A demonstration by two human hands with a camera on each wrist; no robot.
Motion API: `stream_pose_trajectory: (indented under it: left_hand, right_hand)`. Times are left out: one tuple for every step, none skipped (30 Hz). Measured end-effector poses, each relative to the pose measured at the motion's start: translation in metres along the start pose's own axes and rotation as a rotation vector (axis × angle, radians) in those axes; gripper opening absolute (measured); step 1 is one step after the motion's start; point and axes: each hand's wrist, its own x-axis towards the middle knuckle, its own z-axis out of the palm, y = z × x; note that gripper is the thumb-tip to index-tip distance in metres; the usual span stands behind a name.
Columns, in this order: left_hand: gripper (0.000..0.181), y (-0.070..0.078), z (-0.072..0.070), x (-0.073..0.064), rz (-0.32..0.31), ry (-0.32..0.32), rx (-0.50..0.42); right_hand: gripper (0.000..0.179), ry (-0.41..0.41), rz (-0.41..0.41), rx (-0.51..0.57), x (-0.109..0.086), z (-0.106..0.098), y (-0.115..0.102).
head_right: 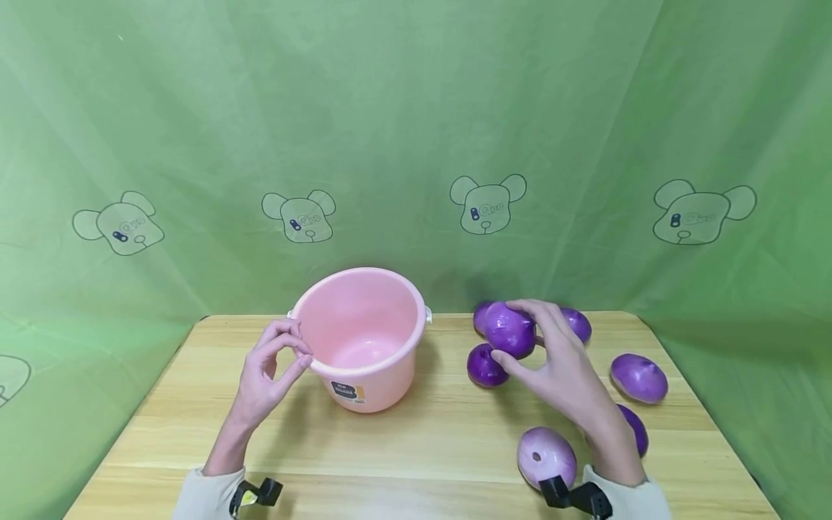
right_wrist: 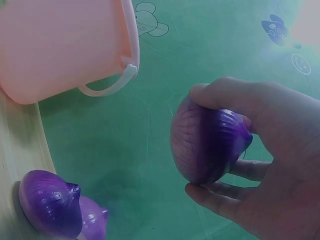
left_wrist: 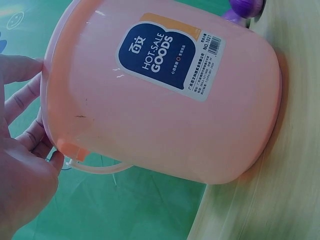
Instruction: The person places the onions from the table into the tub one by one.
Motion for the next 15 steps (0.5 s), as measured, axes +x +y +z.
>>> stream_pose_trajectory:
  left_hand:
    - [0.017, 0.000, 0.000, 0.000, 0.001, 0.000, -0.001]
    - [0.016, 0.000, 0.000, 0.000, 0.000, -0.002, -0.003]
    - [0.014, 0.000, 0.000, 0.000, -0.002, -0.002, -0.002]
    - [0.014, 0.000, 0.000, 0.000, -0.004, -0.003, -0.002]
    - [0.013, 0.000, -0.001, 0.000, -0.007, -0.004, 0.000]
    - [0.012, 0.000, -0.001, 0.000, -0.010, -0.005, -0.001]
    - [0.013, 0.000, -0.001, 0.001, -0.015, -0.005, -0.001]
    - [0.013, 0.001, -0.001, 0.001, -0.019, -0.005, 0.000]
    - [0.014, 0.001, -0.001, 0.001, -0.022, -0.006, 0.000]
    - [0.015, 0.001, -0.001, 0.001, -0.023, -0.006, 0.000]
    - [0.015, 0.001, -0.001, 0.001, -0.023, -0.006, -0.001]
    - [0.016, 0.001, -0.001, 0.001, -0.024, -0.006, -0.002]
    - [0.016, 0.001, -0.001, 0.001, -0.024, -0.007, -0.003]
    - [0.016, 0.001, -0.001, 0.001, -0.023, -0.007, -0.004]
    - [0.016, 0.000, -0.001, 0.001, -0.021, -0.006, -0.003]
  right_hand:
    - [0.076, 0.000, -0.002, 0.001, 0.000, 0.000, -0.001]
    - [0.076, -0.001, -0.004, 0.001, 0.001, 0.000, -0.001]
    - [0.076, 0.000, -0.006, 0.002, 0.001, 0.001, -0.002]
    - [0.076, 0.000, -0.008, 0.003, 0.001, 0.001, -0.003]
    - [0.076, 0.000, -0.011, 0.005, 0.002, 0.001, -0.004]
    - [0.076, 0.001, -0.014, 0.006, 0.002, 0.002, -0.004]
    - [0.077, 0.001, -0.016, 0.006, 0.002, 0.002, -0.005]
    - [0.077, 0.002, -0.018, 0.006, 0.003, 0.003, -0.006]
    - [0.077, 0.003, -0.020, 0.008, 0.003, 0.003, -0.006]
    - [0.077, 0.004, -0.023, 0.008, 0.004, 0.004, -0.007]
    - [0.077, 0.005, -0.024, 0.010, 0.005, 0.004, -0.008]
    - [0.077, 0.006, -0.025, 0.011, 0.005, 0.004, -0.009]
    - [0.078, 0.009, -0.028, 0.012, 0.005, 0.005, -0.010]
    - [0.078, 0.010, -0.031, 0.014, 0.006, 0.005, -0.011]
    - [0.078, 0.013, -0.035, 0.016, 0.006, 0.005, -0.012]
